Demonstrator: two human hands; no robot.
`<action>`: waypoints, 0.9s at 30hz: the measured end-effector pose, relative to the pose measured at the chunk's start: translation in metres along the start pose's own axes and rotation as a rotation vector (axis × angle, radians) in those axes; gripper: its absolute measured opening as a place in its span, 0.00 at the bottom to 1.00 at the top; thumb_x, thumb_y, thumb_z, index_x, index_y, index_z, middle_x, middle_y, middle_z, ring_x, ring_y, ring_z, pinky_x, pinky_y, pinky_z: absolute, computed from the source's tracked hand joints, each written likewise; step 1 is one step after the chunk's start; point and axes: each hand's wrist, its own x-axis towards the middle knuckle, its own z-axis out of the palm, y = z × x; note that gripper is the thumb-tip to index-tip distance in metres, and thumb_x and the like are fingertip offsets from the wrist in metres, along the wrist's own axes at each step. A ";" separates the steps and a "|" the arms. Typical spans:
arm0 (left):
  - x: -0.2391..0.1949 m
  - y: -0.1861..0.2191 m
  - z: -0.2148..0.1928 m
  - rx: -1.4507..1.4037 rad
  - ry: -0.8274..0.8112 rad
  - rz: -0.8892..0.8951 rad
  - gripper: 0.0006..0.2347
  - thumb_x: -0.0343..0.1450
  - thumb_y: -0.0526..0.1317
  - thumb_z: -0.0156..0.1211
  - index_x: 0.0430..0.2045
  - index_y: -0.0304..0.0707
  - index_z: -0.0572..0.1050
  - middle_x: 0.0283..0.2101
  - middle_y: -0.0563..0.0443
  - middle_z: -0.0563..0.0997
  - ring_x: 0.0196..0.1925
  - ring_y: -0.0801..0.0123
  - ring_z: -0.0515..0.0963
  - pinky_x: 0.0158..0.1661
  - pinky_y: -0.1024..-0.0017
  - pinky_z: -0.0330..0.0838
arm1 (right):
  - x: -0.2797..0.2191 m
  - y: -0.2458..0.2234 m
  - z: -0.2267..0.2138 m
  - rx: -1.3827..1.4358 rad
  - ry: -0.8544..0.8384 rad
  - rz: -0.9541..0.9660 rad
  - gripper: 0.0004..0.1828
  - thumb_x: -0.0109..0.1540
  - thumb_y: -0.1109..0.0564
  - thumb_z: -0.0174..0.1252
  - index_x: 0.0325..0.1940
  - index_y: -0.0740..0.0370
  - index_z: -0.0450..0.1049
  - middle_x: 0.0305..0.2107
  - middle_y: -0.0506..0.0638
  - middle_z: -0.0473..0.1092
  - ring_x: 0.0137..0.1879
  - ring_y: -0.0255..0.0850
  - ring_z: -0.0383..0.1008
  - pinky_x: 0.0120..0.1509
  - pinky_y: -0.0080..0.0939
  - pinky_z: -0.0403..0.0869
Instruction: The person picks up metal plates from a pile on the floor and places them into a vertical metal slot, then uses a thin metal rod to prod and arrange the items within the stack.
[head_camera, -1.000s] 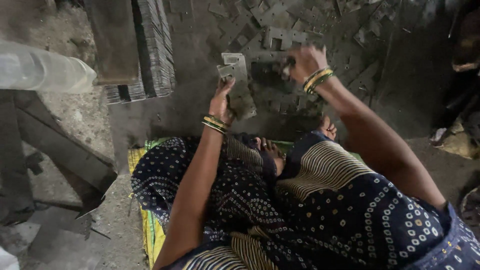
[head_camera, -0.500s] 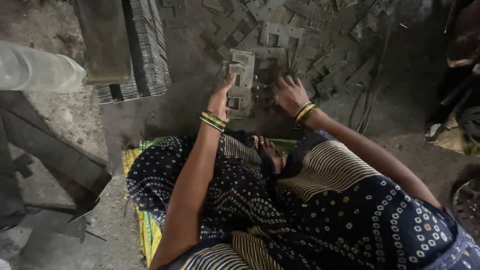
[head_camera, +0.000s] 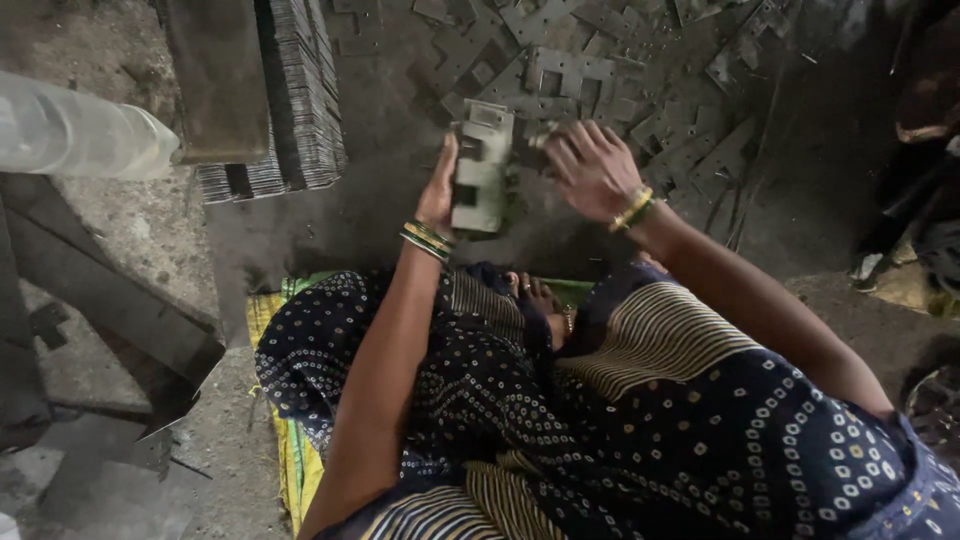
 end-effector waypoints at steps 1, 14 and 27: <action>-0.005 0.000 0.003 0.112 0.104 -0.019 0.33 0.71 0.61 0.53 0.69 0.47 0.60 0.61 0.48 0.72 0.56 0.62 0.77 0.49 0.58 0.76 | 0.001 0.005 0.019 -0.003 -0.035 0.061 0.33 0.51 0.59 0.64 0.62 0.64 0.70 0.57 0.61 0.69 0.59 0.57 0.70 0.61 0.54 0.72; 0.003 -0.004 -0.022 -0.009 -0.097 0.163 0.36 0.73 0.62 0.47 0.73 0.37 0.55 0.68 0.34 0.65 0.64 0.47 0.70 0.59 0.49 0.70 | 0.047 0.041 -0.016 0.059 -0.440 0.562 0.14 0.66 0.52 0.61 0.56 0.50 0.77 0.50 0.55 0.76 0.65 0.53 0.71 0.68 0.60 0.69; 0.002 -0.008 -0.020 0.006 0.059 0.115 0.39 0.72 0.64 0.49 0.74 0.44 0.46 0.77 0.42 0.55 0.74 0.52 0.62 0.66 0.54 0.64 | 0.056 0.050 0.096 -0.130 -0.182 0.104 0.30 0.56 0.57 0.67 0.62 0.65 0.72 0.56 0.57 0.70 0.67 0.54 0.66 0.70 0.57 0.67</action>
